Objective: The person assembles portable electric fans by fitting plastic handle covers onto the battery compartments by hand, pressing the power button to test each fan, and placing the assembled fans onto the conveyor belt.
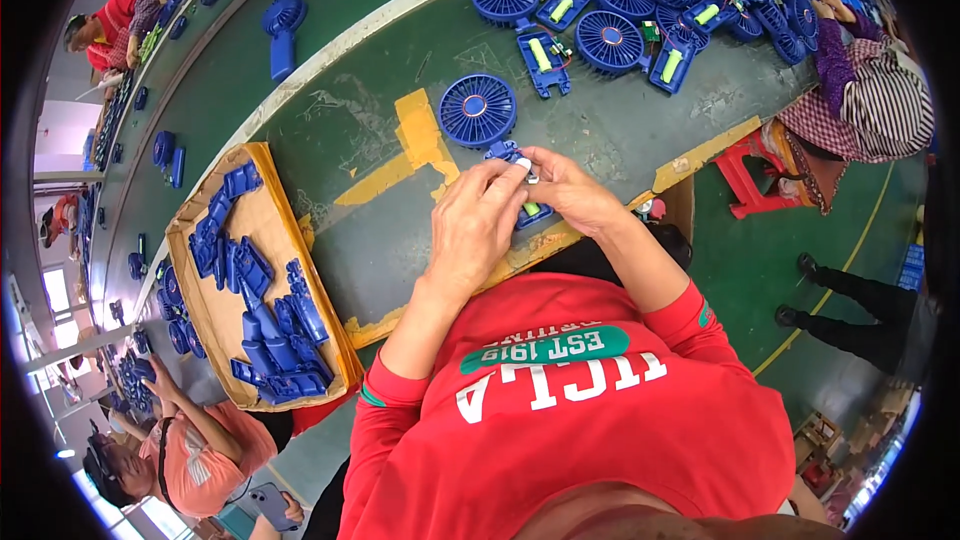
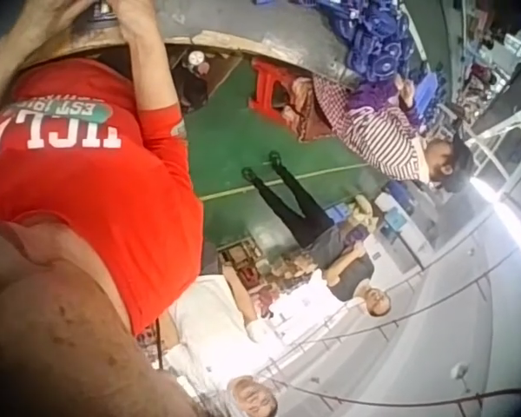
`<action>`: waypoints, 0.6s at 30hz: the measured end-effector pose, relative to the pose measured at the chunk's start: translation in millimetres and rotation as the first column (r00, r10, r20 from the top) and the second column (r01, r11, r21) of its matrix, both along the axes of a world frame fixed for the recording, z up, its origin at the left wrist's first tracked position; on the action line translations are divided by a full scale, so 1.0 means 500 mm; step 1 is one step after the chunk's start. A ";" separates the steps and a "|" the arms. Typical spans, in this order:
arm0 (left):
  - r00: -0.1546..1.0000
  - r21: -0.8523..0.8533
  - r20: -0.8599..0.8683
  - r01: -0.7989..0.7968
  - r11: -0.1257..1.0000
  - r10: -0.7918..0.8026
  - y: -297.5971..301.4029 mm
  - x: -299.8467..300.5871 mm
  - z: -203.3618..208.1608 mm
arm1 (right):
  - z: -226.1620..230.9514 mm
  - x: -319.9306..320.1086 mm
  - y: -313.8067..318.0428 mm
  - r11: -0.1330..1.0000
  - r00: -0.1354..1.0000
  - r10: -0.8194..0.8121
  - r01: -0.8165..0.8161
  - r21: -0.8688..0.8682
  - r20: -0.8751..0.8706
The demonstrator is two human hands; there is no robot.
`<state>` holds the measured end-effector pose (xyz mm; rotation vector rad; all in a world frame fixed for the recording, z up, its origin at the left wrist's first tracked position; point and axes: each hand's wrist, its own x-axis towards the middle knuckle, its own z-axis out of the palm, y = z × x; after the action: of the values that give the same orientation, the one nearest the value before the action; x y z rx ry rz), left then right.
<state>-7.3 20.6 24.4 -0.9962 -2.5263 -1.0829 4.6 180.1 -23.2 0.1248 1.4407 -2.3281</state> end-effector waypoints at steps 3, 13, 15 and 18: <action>1.000 -0.003 0.017 -0.020 1.000 0.020 -0.002 -0.006 -0.025 | -0.005 0.000 0.001 0.999 1.000 0.014 -0.013 -0.035 0.005; 0.965 0.054 0.202 -0.184 0.981 0.170 -0.016 -0.003 -0.029 | 0.022 0.002 0.011 0.967 0.988 0.000 0.040 -0.252 0.156; 0.961 0.061 0.211 -0.197 0.978 0.181 -0.018 -0.006 -0.031 | 0.009 -0.002 0.010 0.965 0.984 -0.024 0.069 -0.253 0.176; 0.944 0.069 0.267 -0.218 0.974 0.192 -0.014 -0.005 -0.021 | 0.009 -0.012 0.004 0.977 0.971 -0.066 0.110 -0.185 0.232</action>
<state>-10.0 13.4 13.9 -0.5811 -2.6723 -1.3321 -1.7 181.9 -18.6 0.3906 1.1111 -2.4223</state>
